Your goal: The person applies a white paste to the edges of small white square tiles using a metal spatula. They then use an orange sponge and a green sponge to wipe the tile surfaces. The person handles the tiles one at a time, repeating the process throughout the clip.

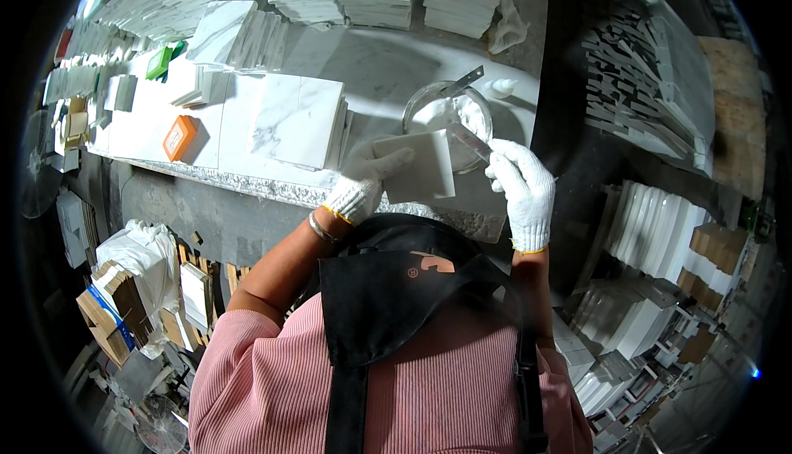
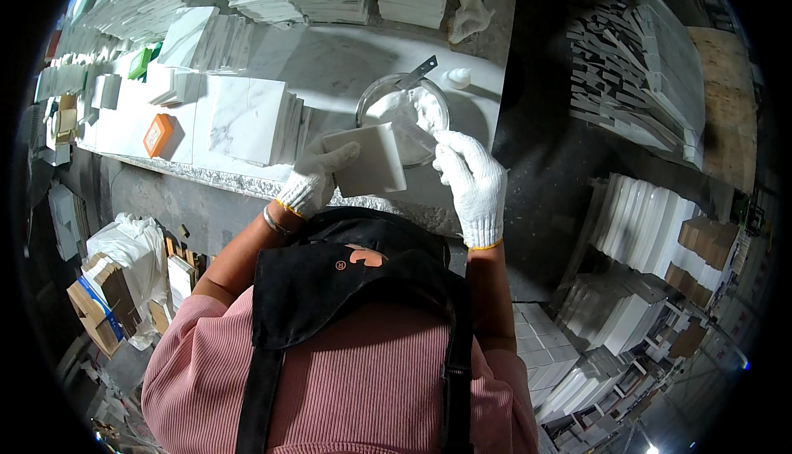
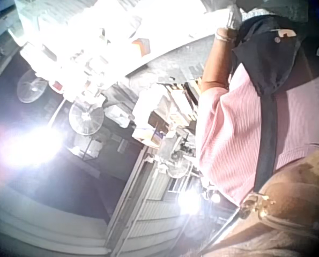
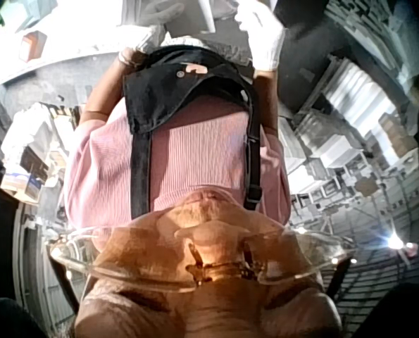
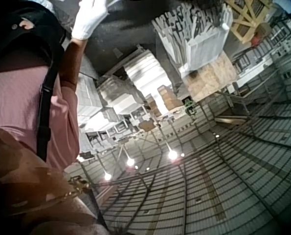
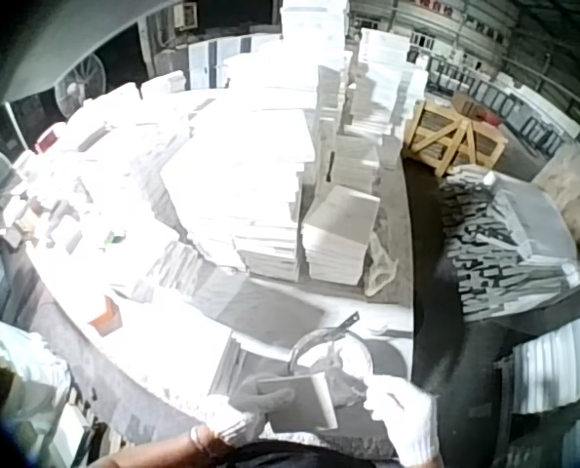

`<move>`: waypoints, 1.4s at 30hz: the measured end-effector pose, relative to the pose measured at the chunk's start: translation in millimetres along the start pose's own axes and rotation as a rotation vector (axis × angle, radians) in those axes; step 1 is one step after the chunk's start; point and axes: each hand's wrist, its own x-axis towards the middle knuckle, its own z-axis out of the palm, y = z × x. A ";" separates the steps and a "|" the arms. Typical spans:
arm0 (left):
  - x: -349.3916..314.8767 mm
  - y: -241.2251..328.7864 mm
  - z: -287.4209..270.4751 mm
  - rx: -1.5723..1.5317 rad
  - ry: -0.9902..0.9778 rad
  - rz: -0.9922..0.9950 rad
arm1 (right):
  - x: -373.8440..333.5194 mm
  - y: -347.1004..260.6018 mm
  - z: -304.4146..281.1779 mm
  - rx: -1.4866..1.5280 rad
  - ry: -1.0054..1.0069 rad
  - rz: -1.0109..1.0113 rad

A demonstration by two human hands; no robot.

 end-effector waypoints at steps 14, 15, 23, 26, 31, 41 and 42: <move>0.8 -1.0 -1.8 0.042 0.007 0.004 | -4.2 5.0 -7.0 0.033 -0.052 0.109; 1.1 -1.3 -2.0 0.025 0.013 0.004 | -4.3 2.1 -7.4 0.038 -0.042 0.125; 4.7 -2.0 -1.1 0.020 0.041 0.020 | 3.3 5.4 -3.2 0.079 -0.071 0.111; 2.6 -2.2 -4.4 0.137 0.086 0.010 | 1.9 0.5 -9.2 0.038 -0.082 0.210; 8.3 -1.6 -5.5 0.158 0.078 0.033 | 16.0 15.1 -15.8 0.055 -0.015 0.146; 0.4 7.8 0.5 -0.035 -0.056 0.017 | 40.5 52.7 2.7 -0.271 -0.058 -0.180; 0.5 6.9 -0.7 -0.021 -0.053 0.020 | 41.8 55.4 3.1 -0.286 -0.084 -0.185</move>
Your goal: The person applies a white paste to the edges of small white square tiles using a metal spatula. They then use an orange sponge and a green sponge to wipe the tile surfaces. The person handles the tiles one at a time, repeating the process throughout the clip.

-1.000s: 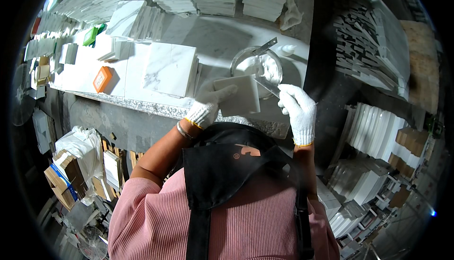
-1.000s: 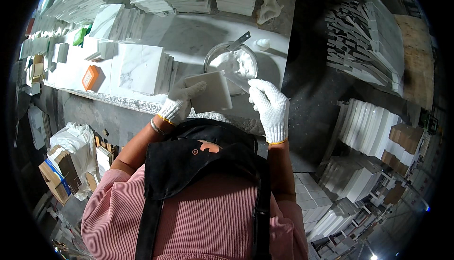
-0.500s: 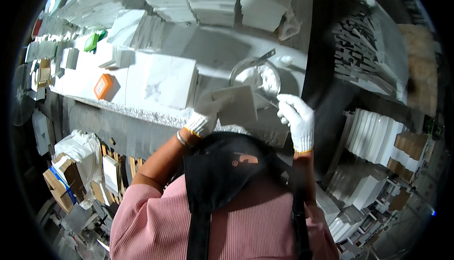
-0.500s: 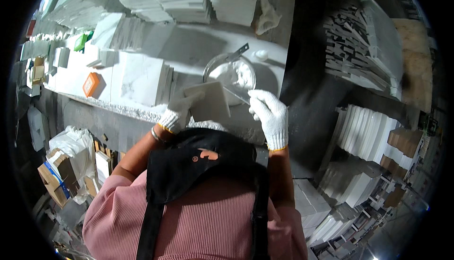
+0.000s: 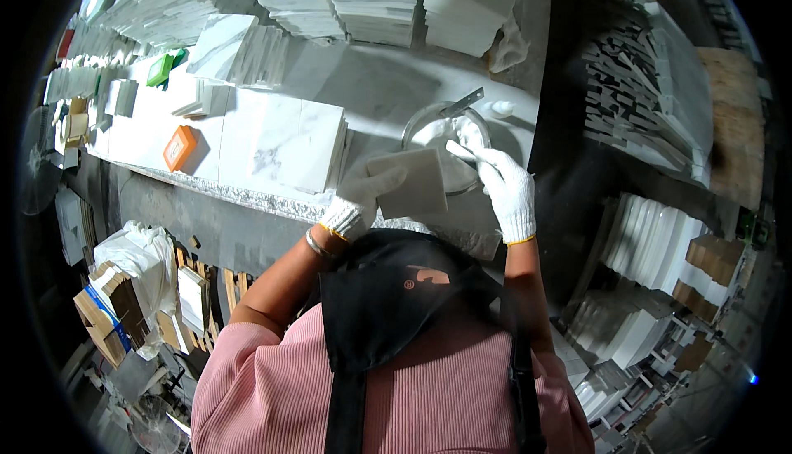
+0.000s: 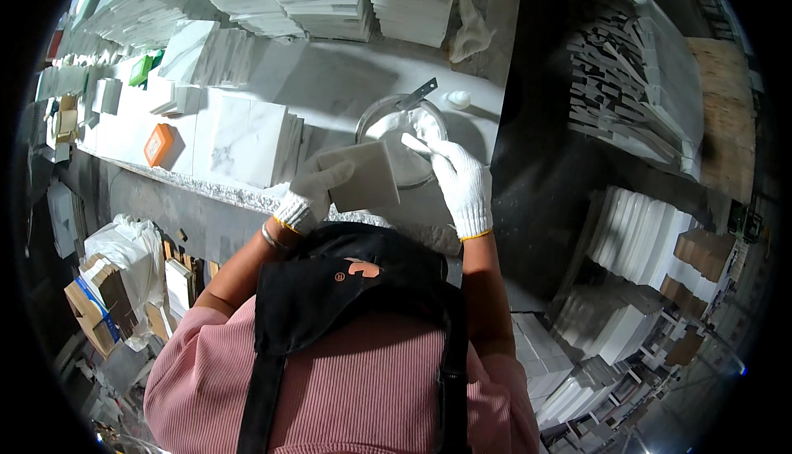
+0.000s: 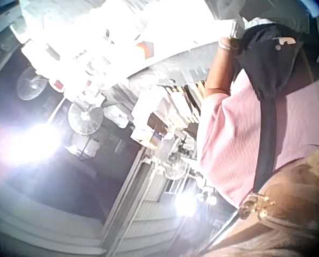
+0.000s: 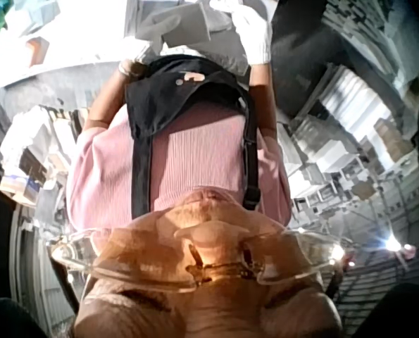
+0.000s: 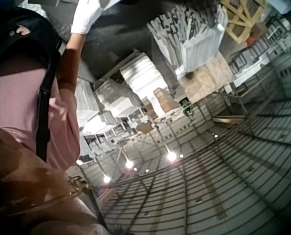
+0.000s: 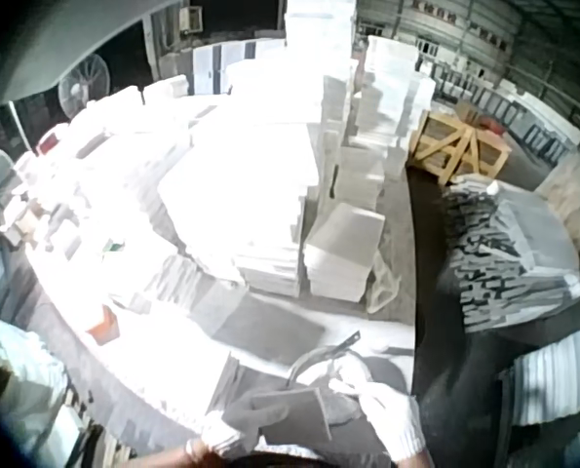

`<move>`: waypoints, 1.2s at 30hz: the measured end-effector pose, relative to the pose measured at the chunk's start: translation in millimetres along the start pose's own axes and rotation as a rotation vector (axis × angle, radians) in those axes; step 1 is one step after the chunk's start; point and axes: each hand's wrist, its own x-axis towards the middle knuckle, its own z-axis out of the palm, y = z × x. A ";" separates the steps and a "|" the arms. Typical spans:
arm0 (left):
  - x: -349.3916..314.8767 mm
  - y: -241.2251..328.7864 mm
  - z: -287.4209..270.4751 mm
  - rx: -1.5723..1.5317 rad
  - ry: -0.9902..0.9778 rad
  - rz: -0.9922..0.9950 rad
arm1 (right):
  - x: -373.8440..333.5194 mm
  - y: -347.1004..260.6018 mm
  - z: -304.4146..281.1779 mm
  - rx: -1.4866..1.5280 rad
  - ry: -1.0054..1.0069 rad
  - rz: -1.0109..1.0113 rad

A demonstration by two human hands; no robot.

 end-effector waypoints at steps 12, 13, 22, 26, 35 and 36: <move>1.6 -2.7 -3.9 0.005 0.015 -0.026 | -10.0 -41.3 -15.5 0.368 0.016 0.342; 1.1 -1.0 -0.8 0.001 0.027 -0.031 | -11.6 -45.7 -17.9 0.350 0.023 0.337; 4.6 -10.0 -8.0 0.093 0.071 -0.016 | -25.8 -53.6 -16.3 0.340 0.050 0.159; 3.6 -10.6 -6.4 0.086 0.087 0.013 | -26.8 -48.7 -16.9 0.190 0.056 -0.014; 2.1 -7.3 -4.8 0.101 0.071 0.006 | -30.9 -61.7 -18.9 0.387 0.078 0.207; 1.6 -6.4 -3.7 0.080 0.075 0.003 | -30.5 -65.2 -20.8 0.380 0.054 0.235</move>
